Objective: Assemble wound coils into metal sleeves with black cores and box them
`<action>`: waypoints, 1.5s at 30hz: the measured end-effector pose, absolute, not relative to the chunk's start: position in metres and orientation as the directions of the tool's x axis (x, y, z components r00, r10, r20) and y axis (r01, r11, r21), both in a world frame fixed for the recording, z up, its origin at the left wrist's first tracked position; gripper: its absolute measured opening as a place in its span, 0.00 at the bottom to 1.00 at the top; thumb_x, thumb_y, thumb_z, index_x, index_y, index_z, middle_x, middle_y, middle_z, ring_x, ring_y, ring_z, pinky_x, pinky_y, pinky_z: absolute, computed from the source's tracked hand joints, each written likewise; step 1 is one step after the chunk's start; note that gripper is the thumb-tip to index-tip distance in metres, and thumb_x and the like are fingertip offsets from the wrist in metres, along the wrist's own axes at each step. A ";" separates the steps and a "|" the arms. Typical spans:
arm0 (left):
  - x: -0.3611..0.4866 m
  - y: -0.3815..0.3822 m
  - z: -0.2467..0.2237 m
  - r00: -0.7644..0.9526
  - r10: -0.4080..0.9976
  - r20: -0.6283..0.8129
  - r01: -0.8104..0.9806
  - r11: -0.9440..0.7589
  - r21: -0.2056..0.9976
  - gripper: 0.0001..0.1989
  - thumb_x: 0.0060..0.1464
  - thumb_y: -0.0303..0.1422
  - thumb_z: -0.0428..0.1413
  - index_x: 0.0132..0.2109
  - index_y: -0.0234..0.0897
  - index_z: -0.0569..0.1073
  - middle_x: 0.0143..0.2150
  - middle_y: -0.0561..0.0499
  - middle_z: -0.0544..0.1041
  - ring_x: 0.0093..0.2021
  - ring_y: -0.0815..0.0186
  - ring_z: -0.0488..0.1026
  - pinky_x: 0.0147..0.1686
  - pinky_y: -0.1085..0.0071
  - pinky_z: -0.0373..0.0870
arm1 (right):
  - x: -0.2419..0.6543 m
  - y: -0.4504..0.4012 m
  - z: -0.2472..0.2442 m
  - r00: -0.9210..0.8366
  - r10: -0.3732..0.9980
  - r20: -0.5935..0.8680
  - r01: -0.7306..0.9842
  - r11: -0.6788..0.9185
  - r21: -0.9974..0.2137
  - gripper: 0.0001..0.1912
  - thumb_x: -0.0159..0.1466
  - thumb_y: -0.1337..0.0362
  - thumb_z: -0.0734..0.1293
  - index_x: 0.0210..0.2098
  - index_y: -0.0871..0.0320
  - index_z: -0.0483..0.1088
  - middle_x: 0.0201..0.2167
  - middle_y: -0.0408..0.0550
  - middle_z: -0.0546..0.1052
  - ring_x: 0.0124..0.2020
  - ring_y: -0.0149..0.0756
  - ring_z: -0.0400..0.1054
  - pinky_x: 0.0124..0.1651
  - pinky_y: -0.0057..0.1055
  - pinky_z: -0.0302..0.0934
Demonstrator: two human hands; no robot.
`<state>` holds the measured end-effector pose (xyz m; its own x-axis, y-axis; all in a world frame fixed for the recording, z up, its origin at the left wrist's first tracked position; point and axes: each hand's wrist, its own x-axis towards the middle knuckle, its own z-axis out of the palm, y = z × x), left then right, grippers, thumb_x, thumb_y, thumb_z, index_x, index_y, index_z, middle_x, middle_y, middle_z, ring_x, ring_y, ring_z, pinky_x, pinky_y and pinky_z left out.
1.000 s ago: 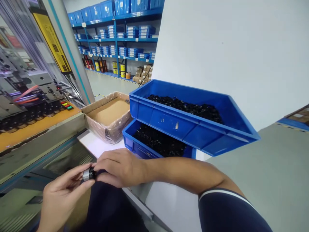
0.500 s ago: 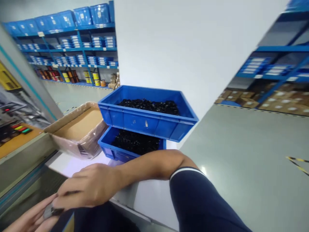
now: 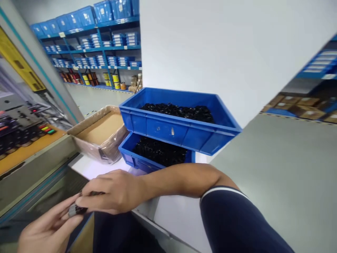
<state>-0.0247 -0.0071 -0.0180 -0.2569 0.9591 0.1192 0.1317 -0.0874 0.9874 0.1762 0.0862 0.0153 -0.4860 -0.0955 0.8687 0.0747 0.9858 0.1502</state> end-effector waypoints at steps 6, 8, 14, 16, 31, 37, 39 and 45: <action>-0.015 -0.009 -0.003 -0.220 0.964 0.151 0.077 -0.137 0.988 0.19 0.37 0.31 0.74 0.41 0.47 0.85 0.32 0.52 0.86 0.30 0.62 0.84 0.32 0.79 0.80 | 0.175 0.084 0.016 -0.504 -0.087 0.859 0.034 0.992 0.120 0.10 0.72 0.65 0.63 0.46 0.66 0.71 0.37 0.49 0.78 0.36 0.29 0.71 0.39 0.25 0.69; -0.009 -0.012 -0.004 -0.232 0.960 0.156 0.048 -0.149 0.988 0.19 0.39 0.31 0.73 0.42 0.47 0.85 0.34 0.51 0.86 0.32 0.61 0.84 0.34 0.78 0.80 | 0.175 0.085 0.016 -0.493 -0.111 0.863 0.041 0.988 0.151 0.11 0.71 0.63 0.65 0.46 0.67 0.71 0.36 0.50 0.78 0.36 0.30 0.72 0.38 0.25 0.69; 0.009 -0.014 -0.013 -0.284 0.923 0.259 0.004 -0.270 0.963 0.18 0.45 0.32 0.71 0.45 0.50 0.83 0.41 0.53 0.86 0.39 0.63 0.85 0.39 0.79 0.80 | 0.176 0.084 0.017 -0.454 -0.191 0.870 0.098 0.960 0.262 0.14 0.72 0.64 0.61 0.44 0.71 0.72 0.34 0.53 0.78 0.36 0.34 0.74 0.38 0.29 0.73; 0.006 -0.013 -0.008 -0.263 0.862 0.434 0.161 -0.405 0.900 0.18 0.46 0.31 0.70 0.47 0.50 0.82 0.43 0.54 0.86 0.41 0.65 0.84 0.40 0.79 0.80 | 0.177 0.081 0.019 -0.454 -0.154 0.878 0.054 0.978 0.199 0.12 0.71 0.67 0.61 0.43 0.71 0.72 0.36 0.54 0.78 0.39 0.34 0.75 0.43 0.29 0.74; 0.009 -0.009 -0.006 -0.238 0.927 0.290 -0.087 -0.317 0.944 0.13 0.44 0.36 0.72 0.40 0.47 0.85 0.40 0.50 0.85 0.35 0.68 0.83 0.36 0.81 0.78 | 0.178 0.076 0.023 -0.471 -0.049 0.881 -0.017 0.999 0.046 0.07 0.70 0.69 0.64 0.42 0.68 0.71 0.36 0.55 0.77 0.43 0.35 0.73 0.47 0.33 0.75; 0.007 -0.006 -0.002 -0.140 0.955 0.262 -0.229 -0.289 0.929 0.12 0.54 0.42 0.65 0.46 0.52 0.83 0.35 0.50 0.85 0.32 0.69 0.82 0.35 0.80 0.78 | 0.176 0.078 0.022 -0.448 0.014 0.894 -0.080 0.995 -0.056 0.08 0.70 0.67 0.66 0.43 0.69 0.71 0.37 0.56 0.78 0.41 0.35 0.73 0.47 0.33 0.74; 0.001 -0.005 -0.001 -0.163 0.882 0.443 0.010 -0.447 0.894 0.12 0.53 0.37 0.67 0.46 0.49 0.83 0.41 0.50 0.85 0.40 0.67 0.83 0.40 0.80 0.78 | 0.177 0.079 0.022 -0.447 0.010 0.894 -0.081 0.995 -0.052 0.08 0.70 0.67 0.65 0.43 0.69 0.70 0.36 0.56 0.78 0.41 0.35 0.73 0.46 0.33 0.74; -0.005 -0.006 0.003 -0.013 0.672 0.740 0.440 -0.661 0.608 0.09 0.53 0.26 0.65 0.42 0.43 0.82 0.36 0.54 0.82 0.34 0.70 0.80 0.37 0.80 0.77 | 0.177 0.074 0.020 -0.463 0.024 0.886 -0.084 0.994 -0.071 0.09 0.71 0.66 0.63 0.42 0.69 0.70 0.34 0.55 0.76 0.38 0.34 0.71 0.43 0.31 0.73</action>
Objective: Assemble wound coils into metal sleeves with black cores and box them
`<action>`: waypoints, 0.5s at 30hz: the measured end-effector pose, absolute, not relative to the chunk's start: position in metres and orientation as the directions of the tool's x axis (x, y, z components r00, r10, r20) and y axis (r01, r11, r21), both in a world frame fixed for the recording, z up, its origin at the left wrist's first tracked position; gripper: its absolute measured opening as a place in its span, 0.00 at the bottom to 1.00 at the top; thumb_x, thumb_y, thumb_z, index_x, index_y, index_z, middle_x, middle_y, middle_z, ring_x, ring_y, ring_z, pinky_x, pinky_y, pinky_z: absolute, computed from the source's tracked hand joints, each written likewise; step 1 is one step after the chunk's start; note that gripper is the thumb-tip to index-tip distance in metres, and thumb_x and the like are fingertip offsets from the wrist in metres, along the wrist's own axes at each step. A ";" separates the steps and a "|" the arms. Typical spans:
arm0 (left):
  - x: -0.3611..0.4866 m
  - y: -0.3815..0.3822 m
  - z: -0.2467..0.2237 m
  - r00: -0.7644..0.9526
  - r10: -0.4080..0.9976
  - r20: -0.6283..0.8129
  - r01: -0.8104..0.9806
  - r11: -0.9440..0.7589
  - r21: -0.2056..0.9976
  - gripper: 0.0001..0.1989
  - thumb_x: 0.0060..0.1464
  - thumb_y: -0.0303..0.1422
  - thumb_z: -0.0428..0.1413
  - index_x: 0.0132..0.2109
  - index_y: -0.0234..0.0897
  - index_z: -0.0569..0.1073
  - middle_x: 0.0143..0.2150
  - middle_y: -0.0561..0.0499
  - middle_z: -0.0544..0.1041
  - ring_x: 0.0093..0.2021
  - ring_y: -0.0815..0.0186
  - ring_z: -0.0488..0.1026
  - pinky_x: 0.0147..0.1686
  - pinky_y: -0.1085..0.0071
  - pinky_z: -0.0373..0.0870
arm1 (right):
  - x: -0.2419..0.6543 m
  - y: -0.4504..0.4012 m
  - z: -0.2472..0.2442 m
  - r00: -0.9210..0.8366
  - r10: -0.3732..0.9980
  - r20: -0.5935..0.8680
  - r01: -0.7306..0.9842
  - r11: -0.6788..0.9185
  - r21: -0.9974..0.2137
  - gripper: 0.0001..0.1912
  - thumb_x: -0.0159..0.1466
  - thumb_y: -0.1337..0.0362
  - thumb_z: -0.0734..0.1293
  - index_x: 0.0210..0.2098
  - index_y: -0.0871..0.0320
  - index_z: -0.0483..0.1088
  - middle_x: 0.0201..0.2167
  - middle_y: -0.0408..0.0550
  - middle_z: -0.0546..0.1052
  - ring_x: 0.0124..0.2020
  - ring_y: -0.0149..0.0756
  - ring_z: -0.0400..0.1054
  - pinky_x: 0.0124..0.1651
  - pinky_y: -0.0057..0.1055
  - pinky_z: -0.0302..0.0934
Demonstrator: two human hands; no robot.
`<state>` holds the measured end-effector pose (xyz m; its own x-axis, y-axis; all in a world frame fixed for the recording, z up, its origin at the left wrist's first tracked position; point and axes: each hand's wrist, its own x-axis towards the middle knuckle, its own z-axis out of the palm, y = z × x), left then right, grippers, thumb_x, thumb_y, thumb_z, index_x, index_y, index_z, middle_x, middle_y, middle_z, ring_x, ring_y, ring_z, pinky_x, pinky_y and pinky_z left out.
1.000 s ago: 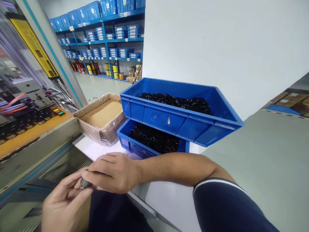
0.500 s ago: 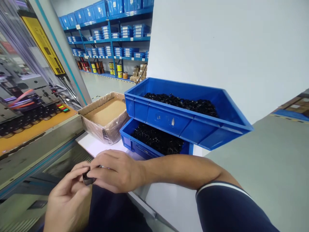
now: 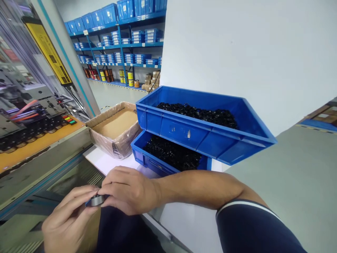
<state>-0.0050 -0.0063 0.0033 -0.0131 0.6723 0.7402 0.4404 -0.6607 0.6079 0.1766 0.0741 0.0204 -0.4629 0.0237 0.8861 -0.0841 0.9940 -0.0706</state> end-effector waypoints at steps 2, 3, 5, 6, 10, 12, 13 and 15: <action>-0.002 -0.007 0.001 -0.026 0.674 0.738 0.485 -0.637 0.599 0.06 0.55 0.28 0.64 0.41 0.43 0.81 0.36 0.54 0.82 0.34 0.69 0.80 0.36 0.79 0.76 | 0.175 0.074 0.020 -0.499 0.055 0.865 -0.071 0.992 -0.105 0.09 0.71 0.66 0.64 0.42 0.68 0.70 0.34 0.54 0.76 0.38 0.34 0.71 0.43 0.31 0.72; -0.003 -0.007 0.000 -0.030 0.682 0.731 0.516 -0.615 0.596 0.04 0.57 0.30 0.63 0.41 0.42 0.80 0.37 0.53 0.82 0.35 0.69 0.80 0.36 0.78 0.76 | 0.175 0.074 0.020 -0.541 0.085 0.837 -0.040 0.991 -0.127 0.09 0.70 0.66 0.65 0.43 0.68 0.70 0.35 0.54 0.77 0.38 0.34 0.71 0.43 0.31 0.72; -0.013 -0.001 -0.001 -0.036 0.704 0.710 0.643 -0.527 0.556 0.06 0.61 0.36 0.59 0.40 0.41 0.80 0.37 0.51 0.81 0.36 0.68 0.80 0.37 0.76 0.76 | 0.179 0.080 0.020 -0.635 0.157 0.756 0.063 0.986 -0.152 0.11 0.70 0.63 0.66 0.45 0.67 0.71 0.38 0.55 0.77 0.41 0.36 0.72 0.45 0.33 0.72; -0.024 0.003 0.000 -0.052 0.715 0.697 0.722 -0.456 0.521 0.10 0.62 0.39 0.57 0.39 0.40 0.80 0.37 0.50 0.80 0.36 0.67 0.80 0.38 0.74 0.75 | 0.183 0.085 0.020 -0.664 0.191 0.723 0.119 0.982 -0.149 0.13 0.70 0.61 0.67 0.46 0.66 0.71 0.40 0.56 0.78 0.43 0.38 0.73 0.46 0.34 0.72; -0.109 0.024 0.025 -0.231 0.713 0.662 0.911 -0.080 0.404 0.16 0.61 0.43 0.54 0.42 0.35 0.79 0.33 0.47 0.77 0.34 0.62 0.75 0.38 0.67 0.71 | 0.214 0.119 0.020 -0.677 0.325 0.660 0.297 0.942 -0.160 0.14 0.70 0.61 0.66 0.51 0.63 0.71 0.45 0.58 0.78 0.47 0.40 0.74 0.51 0.37 0.71; -0.159 0.034 0.043 -0.329 0.712 0.620 0.924 0.105 0.369 0.15 0.58 0.42 0.55 0.41 0.34 0.79 0.31 0.46 0.76 0.33 0.59 0.74 0.36 0.65 0.67 | 0.230 0.138 0.018 -0.695 0.450 0.561 0.397 0.890 -0.222 0.12 0.69 0.61 0.66 0.48 0.62 0.73 0.43 0.56 0.78 0.43 0.40 0.74 0.47 0.36 0.71; -0.180 0.039 0.050 -0.369 0.724 0.583 0.918 0.185 0.350 0.13 0.57 0.40 0.55 0.38 0.35 0.79 0.27 0.48 0.75 0.30 0.59 0.72 0.33 0.65 0.64 | 0.237 0.146 0.016 -0.703 0.522 0.483 0.457 0.852 -0.255 0.12 0.70 0.61 0.65 0.46 0.62 0.74 0.41 0.56 0.78 0.41 0.40 0.74 0.46 0.36 0.71; -0.215 0.051 0.061 -0.439 0.738 0.513 0.896 0.312 0.317 0.11 0.54 0.38 0.56 0.35 0.36 0.78 0.23 0.49 0.73 0.26 0.59 0.70 0.29 0.66 0.60 | 0.246 0.158 0.013 -0.699 0.653 0.290 0.582 0.756 -0.299 0.13 0.70 0.61 0.62 0.44 0.63 0.75 0.40 0.57 0.78 0.40 0.41 0.74 0.46 0.37 0.69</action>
<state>-0.2148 0.0505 0.0611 -0.4387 0.7375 0.5134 0.8956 0.3121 0.3170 0.2463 0.1580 0.0126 -0.6994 0.6531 0.2903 0.5820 0.7562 -0.2992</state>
